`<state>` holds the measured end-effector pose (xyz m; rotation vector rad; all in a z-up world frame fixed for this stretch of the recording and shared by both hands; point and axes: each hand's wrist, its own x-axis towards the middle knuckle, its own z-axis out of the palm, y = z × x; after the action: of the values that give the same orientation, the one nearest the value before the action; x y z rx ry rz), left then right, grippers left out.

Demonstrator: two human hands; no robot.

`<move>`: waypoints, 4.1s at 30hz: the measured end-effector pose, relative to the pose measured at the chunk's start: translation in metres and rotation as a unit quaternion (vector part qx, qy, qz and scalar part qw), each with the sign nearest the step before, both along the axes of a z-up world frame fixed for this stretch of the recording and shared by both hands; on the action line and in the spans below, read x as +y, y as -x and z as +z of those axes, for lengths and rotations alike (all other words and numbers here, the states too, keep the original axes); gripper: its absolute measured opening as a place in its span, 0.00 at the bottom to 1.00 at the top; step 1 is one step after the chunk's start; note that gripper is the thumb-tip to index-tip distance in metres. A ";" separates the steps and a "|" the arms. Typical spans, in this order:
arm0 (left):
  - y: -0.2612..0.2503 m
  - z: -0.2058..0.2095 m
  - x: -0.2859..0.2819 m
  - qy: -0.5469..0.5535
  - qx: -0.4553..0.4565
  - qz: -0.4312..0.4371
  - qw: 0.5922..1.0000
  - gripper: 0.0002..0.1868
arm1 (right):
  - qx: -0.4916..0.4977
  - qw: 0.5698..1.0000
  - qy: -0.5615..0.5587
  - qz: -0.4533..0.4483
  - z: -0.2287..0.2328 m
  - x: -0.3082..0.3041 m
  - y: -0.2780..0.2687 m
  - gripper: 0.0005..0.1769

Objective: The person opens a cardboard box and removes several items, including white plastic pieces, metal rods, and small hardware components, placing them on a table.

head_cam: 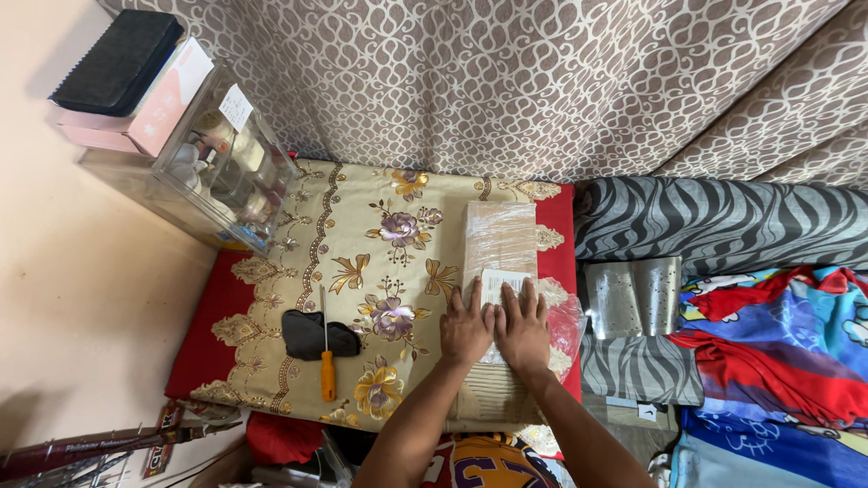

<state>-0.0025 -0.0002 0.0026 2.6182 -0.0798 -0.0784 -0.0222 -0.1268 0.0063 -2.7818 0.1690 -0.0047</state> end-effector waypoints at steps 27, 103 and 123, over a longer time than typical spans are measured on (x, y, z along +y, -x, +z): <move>0.024 -0.045 0.075 0.374 0.345 0.034 0.860 0.60 | 0.267 0.837 -0.452 -0.152 -0.001 -0.080 0.076 0.60; 0.118 -0.030 0.170 0.327 0.460 -0.175 0.807 0.27 | 0.389 0.674 -0.596 -0.198 -0.066 -0.042 0.192 0.35; 0.067 0.052 0.148 0.426 0.146 -0.063 0.890 0.27 | -0.207 0.814 -0.542 0.028 0.027 -0.014 0.106 0.14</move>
<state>-0.0699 0.1481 0.0548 1.6939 -0.1408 -0.3878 -0.1279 -0.1404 0.0332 -1.5793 -0.0329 -0.3754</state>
